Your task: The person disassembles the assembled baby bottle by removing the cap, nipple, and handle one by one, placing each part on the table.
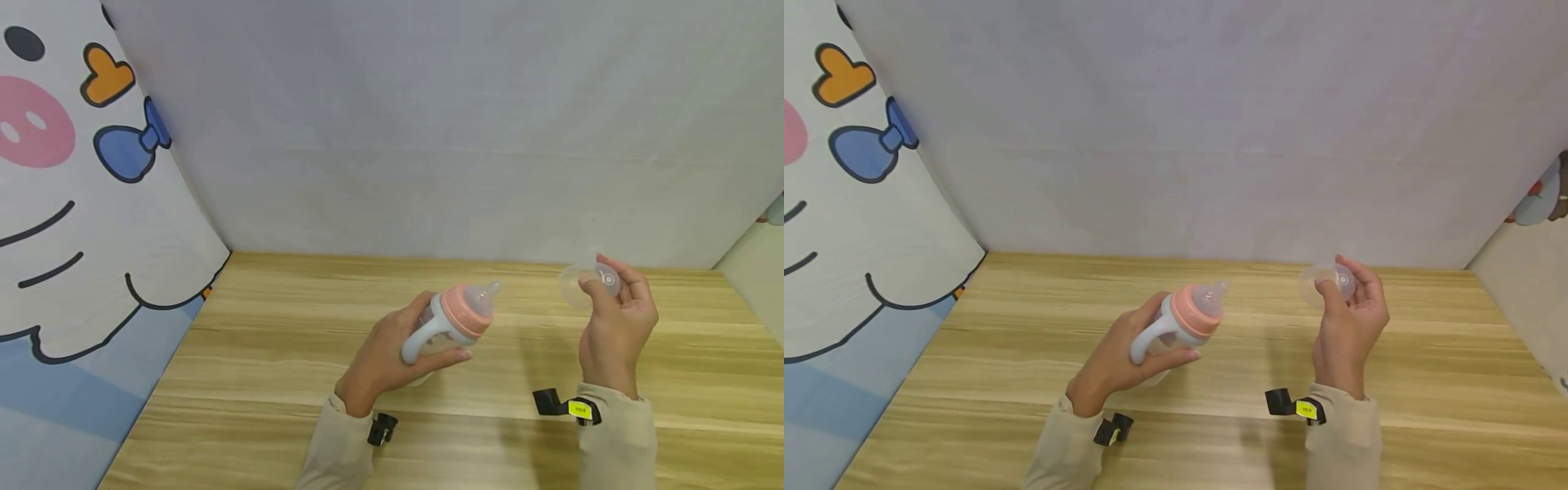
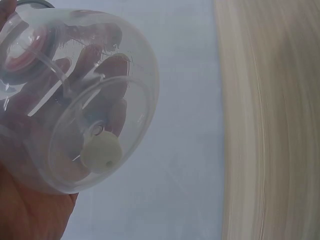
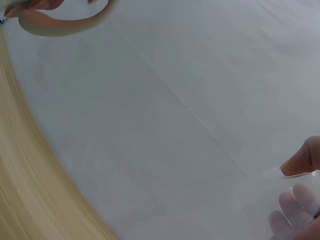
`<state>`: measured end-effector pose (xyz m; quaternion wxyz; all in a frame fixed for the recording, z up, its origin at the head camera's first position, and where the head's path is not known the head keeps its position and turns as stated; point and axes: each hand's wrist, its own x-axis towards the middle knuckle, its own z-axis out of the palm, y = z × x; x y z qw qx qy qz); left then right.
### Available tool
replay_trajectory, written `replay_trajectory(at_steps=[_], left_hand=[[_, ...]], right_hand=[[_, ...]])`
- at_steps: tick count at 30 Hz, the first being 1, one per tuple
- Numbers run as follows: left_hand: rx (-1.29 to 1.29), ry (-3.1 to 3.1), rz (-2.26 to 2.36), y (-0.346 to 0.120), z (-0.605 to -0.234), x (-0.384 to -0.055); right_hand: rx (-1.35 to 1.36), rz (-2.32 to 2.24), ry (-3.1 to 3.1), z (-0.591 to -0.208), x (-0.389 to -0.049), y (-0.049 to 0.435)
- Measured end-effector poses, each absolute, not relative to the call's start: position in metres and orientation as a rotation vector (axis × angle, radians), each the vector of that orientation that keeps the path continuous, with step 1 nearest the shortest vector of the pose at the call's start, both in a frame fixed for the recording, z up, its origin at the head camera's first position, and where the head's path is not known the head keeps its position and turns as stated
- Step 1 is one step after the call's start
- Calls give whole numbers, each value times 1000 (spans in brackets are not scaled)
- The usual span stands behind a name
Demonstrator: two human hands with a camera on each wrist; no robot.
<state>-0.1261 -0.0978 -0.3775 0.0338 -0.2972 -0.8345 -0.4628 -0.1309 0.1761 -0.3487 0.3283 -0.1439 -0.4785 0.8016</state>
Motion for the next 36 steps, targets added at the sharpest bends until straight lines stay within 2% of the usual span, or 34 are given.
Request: replay_trajectory(at_steps=[24, 36], left_hand=[[-911, -2560, -1450, -108, -382, -129], [-890, -2584, -1417, -105, -381, -132]], right_hand=[[-631, 2143, -1340, -367, -133, 197], [-647, 2145, -1334, -372, -139, 202]])
